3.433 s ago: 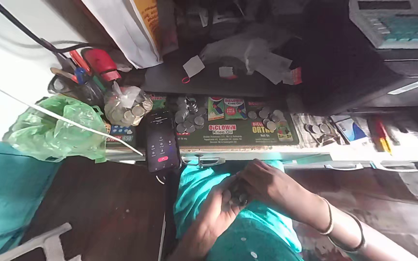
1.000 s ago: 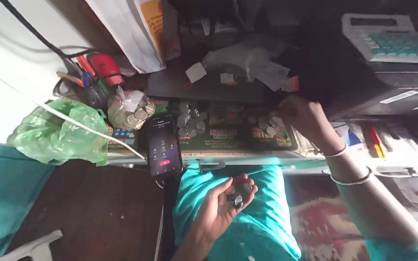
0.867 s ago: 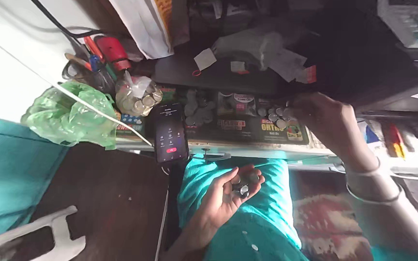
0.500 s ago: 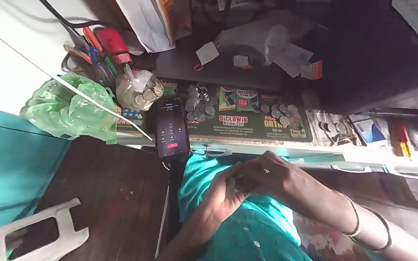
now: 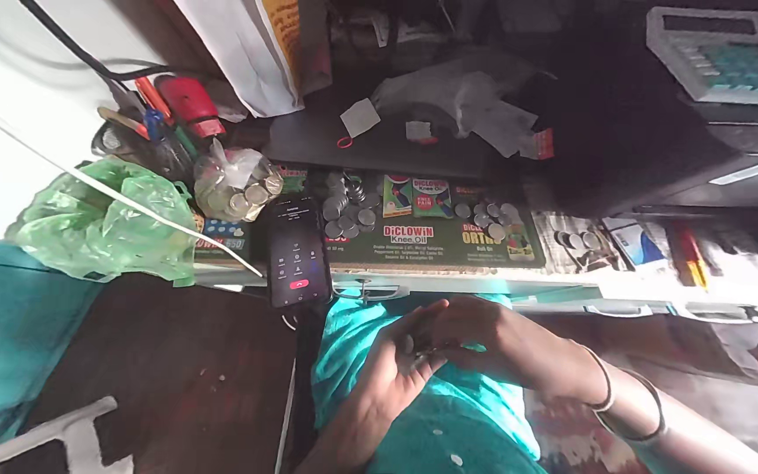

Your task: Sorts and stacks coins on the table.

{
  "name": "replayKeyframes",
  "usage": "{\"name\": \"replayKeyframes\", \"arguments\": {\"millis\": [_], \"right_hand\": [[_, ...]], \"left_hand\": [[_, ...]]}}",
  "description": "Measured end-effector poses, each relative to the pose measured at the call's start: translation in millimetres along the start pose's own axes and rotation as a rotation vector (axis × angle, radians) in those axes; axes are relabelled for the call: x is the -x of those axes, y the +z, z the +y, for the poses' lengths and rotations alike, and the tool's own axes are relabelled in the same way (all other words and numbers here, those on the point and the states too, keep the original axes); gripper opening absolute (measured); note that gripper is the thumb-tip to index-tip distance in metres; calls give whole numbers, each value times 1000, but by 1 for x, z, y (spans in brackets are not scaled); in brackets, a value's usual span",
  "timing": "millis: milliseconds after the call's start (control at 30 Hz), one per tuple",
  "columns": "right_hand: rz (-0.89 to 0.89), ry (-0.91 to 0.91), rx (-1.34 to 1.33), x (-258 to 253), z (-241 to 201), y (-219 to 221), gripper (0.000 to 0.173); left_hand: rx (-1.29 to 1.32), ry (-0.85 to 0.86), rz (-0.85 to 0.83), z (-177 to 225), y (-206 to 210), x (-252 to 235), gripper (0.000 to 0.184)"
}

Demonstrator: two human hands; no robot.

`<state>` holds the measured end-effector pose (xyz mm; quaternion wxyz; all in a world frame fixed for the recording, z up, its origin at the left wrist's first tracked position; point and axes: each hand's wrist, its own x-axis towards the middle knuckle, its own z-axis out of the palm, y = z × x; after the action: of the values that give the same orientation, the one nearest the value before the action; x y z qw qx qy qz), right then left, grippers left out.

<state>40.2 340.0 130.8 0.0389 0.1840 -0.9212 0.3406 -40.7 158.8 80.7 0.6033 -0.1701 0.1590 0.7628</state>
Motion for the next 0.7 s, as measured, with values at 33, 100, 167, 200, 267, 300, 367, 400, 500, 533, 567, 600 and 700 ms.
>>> {"name": "replayKeyframes", "arguments": {"millis": [33, 100, 167, 200, 267, 300, 367, 400, 500, 533, 567, 600, 700], "right_hand": [[1, 17, -41, 0, 1, -3, 13], [32, 81, -137, 0, 2, -8, 15], [72, 177, -281, 2, 3, -11, 17], [90, 233, -384, 3, 4, -12, 18], [136, 360, -684, 5, 5, -14, 17], [162, 424, -864, 5, 5, -14, 16], [197, 514, -1169, 5, 5, -16, 18], [203, 540, -1272, 6, 6, -17, 22], [214, 532, -1417, 10, 9, -21, 26], [227, 520, -1415, 11, 9, -24, 24], [242, 503, -1399, 12, 11, -29, 20], [266, 489, -1371, 12, 13, -34, 16], [442, 513, -1156, 10, 21, -54, 8]], "left_hand": [[8, 0, 8, 0, 1, 0, 37], [25, 1, 65, 1, 4, 1, 39], [42, 12, 147, 1, 9, 2, 40], [56, 16, 160, 1, 8, 1, 40], [78, 17, 152, 1, 6, -1, 40], [83, 17, 150, 2, 5, -2, 39], [84, 20, 166, 2, 7, -2, 38], [79, 24, 176, 2, 8, -2, 38], [61, 26, 163, 1, 8, -2, 41], [60, 20, 148, 1, 8, -2, 42], [62, 12, 137, 0, 7, -1, 43], [63, 5, 128, 0, 7, -1, 44], [70, -15, 83, 0, 4, -3, 45]]}}
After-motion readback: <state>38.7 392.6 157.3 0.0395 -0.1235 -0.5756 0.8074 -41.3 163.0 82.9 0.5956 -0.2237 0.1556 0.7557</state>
